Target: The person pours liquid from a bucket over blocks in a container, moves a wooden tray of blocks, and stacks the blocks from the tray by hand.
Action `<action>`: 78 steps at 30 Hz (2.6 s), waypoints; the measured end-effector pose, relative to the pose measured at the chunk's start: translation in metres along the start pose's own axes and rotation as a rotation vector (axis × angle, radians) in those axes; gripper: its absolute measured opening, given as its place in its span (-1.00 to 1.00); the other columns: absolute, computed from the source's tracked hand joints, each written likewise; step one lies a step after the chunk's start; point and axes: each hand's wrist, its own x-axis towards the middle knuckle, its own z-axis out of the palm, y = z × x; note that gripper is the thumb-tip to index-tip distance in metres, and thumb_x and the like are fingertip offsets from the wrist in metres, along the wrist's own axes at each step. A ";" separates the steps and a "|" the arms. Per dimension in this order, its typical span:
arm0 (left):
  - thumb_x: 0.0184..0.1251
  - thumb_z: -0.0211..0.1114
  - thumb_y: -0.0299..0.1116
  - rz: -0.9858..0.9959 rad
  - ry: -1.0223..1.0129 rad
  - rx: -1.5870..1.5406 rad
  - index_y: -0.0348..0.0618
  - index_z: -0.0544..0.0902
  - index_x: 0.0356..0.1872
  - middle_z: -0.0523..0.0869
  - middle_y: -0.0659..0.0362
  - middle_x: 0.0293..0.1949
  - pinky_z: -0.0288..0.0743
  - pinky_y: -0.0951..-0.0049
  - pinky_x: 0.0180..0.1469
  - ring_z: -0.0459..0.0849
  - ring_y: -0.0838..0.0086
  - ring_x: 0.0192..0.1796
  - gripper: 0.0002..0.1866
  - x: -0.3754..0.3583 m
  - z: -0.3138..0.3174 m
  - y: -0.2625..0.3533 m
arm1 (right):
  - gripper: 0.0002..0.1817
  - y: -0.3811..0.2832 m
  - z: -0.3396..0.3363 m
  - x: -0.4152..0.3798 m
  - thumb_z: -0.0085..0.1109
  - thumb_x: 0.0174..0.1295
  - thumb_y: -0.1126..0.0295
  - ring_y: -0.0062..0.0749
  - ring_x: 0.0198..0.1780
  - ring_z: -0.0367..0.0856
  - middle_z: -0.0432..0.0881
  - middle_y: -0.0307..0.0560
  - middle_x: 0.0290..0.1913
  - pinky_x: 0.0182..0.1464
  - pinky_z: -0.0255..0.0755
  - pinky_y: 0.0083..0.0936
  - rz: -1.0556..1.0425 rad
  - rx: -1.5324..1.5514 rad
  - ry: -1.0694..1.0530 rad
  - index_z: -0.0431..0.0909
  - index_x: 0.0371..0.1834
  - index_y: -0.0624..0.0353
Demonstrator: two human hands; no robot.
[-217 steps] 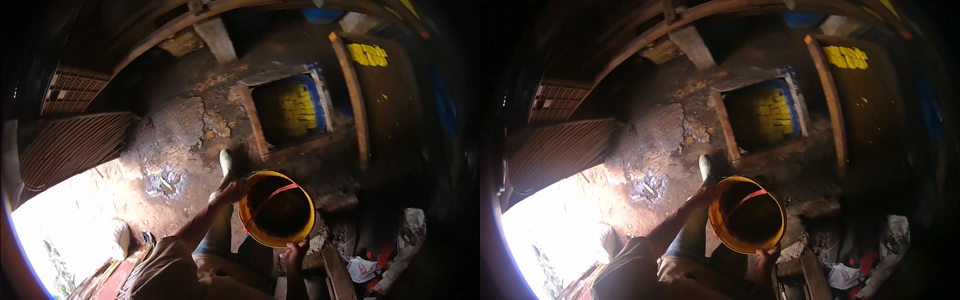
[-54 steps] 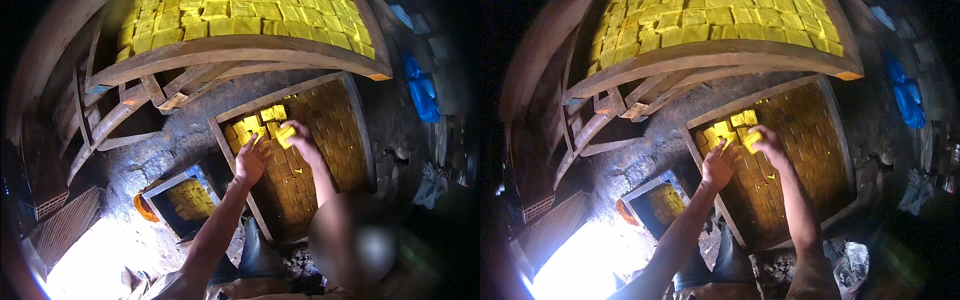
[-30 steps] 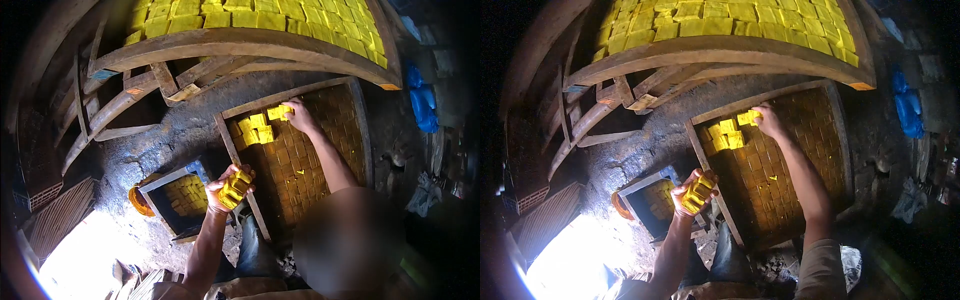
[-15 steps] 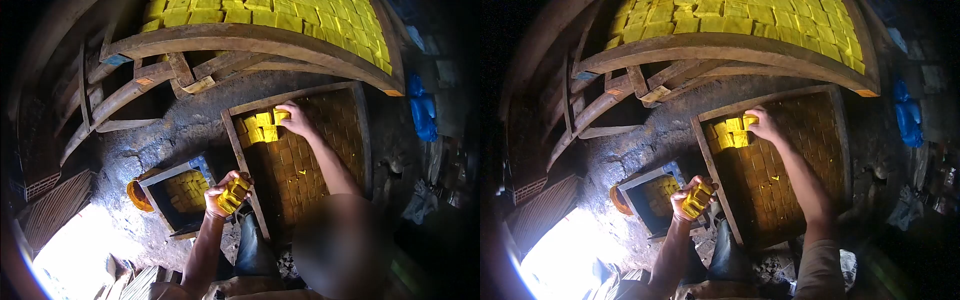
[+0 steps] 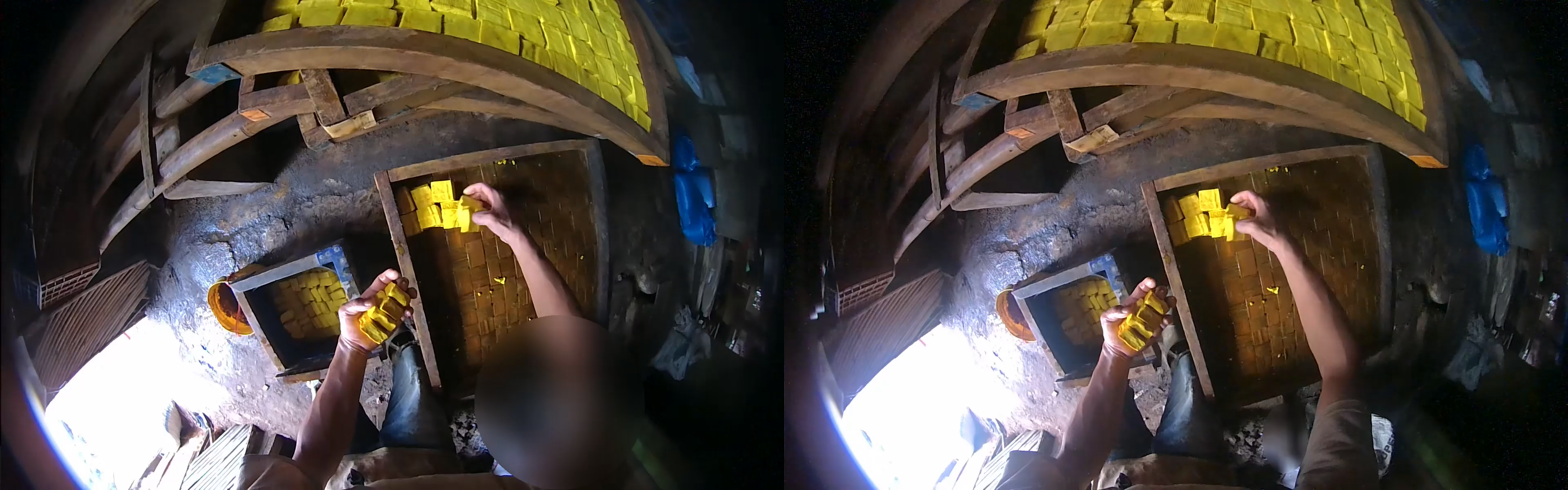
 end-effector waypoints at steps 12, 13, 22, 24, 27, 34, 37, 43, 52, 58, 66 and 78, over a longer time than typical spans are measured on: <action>-0.04 0.30 -0.36 0.109 0.128 -0.189 -0.13 0.52 0.13 0.54 -0.02 0.13 0.41 0.10 0.30 0.47 0.05 0.24 -0.44 -0.009 -0.034 -0.003 | -0.36 0.006 0.067 -0.027 0.19 0.01 0.48 0.28 0.36 0.20 0.29 0.40 0.29 0.41 0.15 -0.07 -0.284 -0.721 0.120 0.36 0.27 0.28; -0.02 0.28 -0.38 0.155 0.180 -0.200 -0.09 0.56 0.09 0.55 -0.01 0.13 0.35 0.05 0.36 0.47 0.02 0.26 -0.48 -0.009 -0.033 -0.004 | -0.31 0.003 0.070 -0.032 0.22 -0.04 0.51 0.27 0.32 0.22 0.29 0.38 0.26 0.38 0.17 -0.06 -0.306 -0.676 0.129 0.34 0.29 0.25; -0.03 0.27 -0.40 0.224 0.173 -0.237 -0.09 0.57 0.07 0.56 -0.02 0.11 0.37 0.05 0.34 0.43 0.00 0.29 -0.50 -0.031 -0.035 -0.001 | -0.20 -0.010 0.097 -0.085 0.41 -0.28 0.53 0.27 0.23 0.22 0.12 0.26 0.26 0.23 0.28 -0.03 -0.365 -0.934 0.077 0.45 0.23 0.00; -0.01 0.26 -0.39 0.245 0.181 -0.231 -0.09 0.55 0.10 0.55 0.00 0.13 0.34 0.03 0.35 0.42 0.00 0.29 -0.48 -0.040 -0.030 -0.002 | -0.27 -0.010 0.106 -0.085 0.46 -0.32 0.52 0.27 0.24 0.20 0.12 0.22 0.29 0.22 0.30 -0.01 -0.299 -0.947 0.097 0.52 0.11 0.03; 0.09 0.24 -0.38 0.241 0.089 -0.279 -0.09 0.49 0.20 0.53 0.02 0.15 0.37 0.07 0.34 0.47 0.10 0.26 -0.46 -0.050 -0.044 -0.002 | -0.40 0.001 0.099 -0.076 0.40 -0.30 0.58 0.12 0.14 0.35 0.30 0.14 0.17 0.17 0.37 -0.17 -0.300 -0.842 0.110 0.55 -0.02 0.11; 0.20 0.17 -0.25 0.428 0.130 -0.400 -0.09 0.52 0.20 0.59 0.02 0.10 0.32 0.11 0.36 0.51 0.15 0.22 -0.51 -0.053 -0.041 0.003 | -0.47 -0.101 0.152 -0.126 0.31 -0.18 0.43 -0.30 0.02 0.48 0.46 -0.08 -0.06 0.10 0.40 -0.41 -0.235 -0.232 -0.147 0.52 0.00 0.15; 0.16 0.15 -0.20 0.462 0.106 -0.325 -0.07 0.52 0.17 0.58 -0.01 0.13 0.21 0.02 0.41 0.42 0.07 0.31 -0.50 -0.046 -0.050 -0.006 | -0.46 -0.132 0.201 -0.143 0.33 -0.24 0.44 -0.09 0.00 0.50 0.46 0.06 -0.07 0.07 0.42 -0.32 -0.235 -0.526 -0.112 0.45 -0.06 0.15; 0.32 -0.02 0.02 0.442 0.137 -0.218 -0.07 0.52 0.15 0.61 0.03 0.10 0.37 0.04 0.28 0.54 0.08 0.18 -0.49 -0.044 -0.045 -0.018 | -0.09 -0.128 0.210 -0.140 0.57 -0.16 0.11 0.00 0.21 0.49 0.47 0.21 0.18 0.24 0.40 -0.19 -0.124 -0.312 -0.166 0.26 0.25 0.18; 0.08 0.15 0.11 0.254 0.171 -0.145 -0.04 0.52 0.09 0.57 -0.09 0.01 0.55 -0.11 0.03 0.63 -0.02 -0.01 -0.40 -0.039 -0.023 -0.006 | -0.63 0.007 0.074 0.020 0.16 0.23 0.49 0.00 0.06 0.51 0.59 0.05 -0.10 0.15 0.41 -0.21 -0.386 -0.705 0.510 0.51 0.13 0.13; -0.05 0.24 0.00 0.227 0.225 -0.043 -0.07 0.50 -0.08 0.58 0.05 -0.13 0.44 -0.10 0.13 0.57 0.10 0.05 -0.49 -0.056 0.003 -0.005 | -0.74 0.009 0.061 0.020 0.25 0.08 0.50 -0.17 -0.13 0.62 0.62 -0.08 -0.23 0.01 0.48 -0.39 -0.383 -0.419 0.332 0.43 -0.17 0.16; -0.11 0.26 -0.07 0.138 0.251 -0.042 -0.06 0.47 -0.06 0.56 0.05 -0.13 0.45 -0.11 0.14 0.57 0.09 0.04 -0.47 -0.062 0.001 -0.013 | -0.62 -0.020 0.088 0.039 0.18 0.11 0.59 -0.05 0.07 0.55 0.49 0.12 0.17 0.08 0.49 -0.33 -0.333 -0.599 0.117 0.57 0.05 0.22; -0.03 0.22 -0.09 0.179 0.180 -0.059 -0.05 0.46 -0.08 0.59 0.04 -0.09 0.43 -0.11 0.15 0.57 0.07 0.06 -0.54 -0.065 0.011 -0.011 | -0.56 -0.015 0.062 0.048 0.28 -0.12 0.54 -0.30 -0.02 0.60 0.61 -0.08 -0.11 0.08 0.46 -0.41 -0.220 -0.377 0.103 0.48 -0.07 0.20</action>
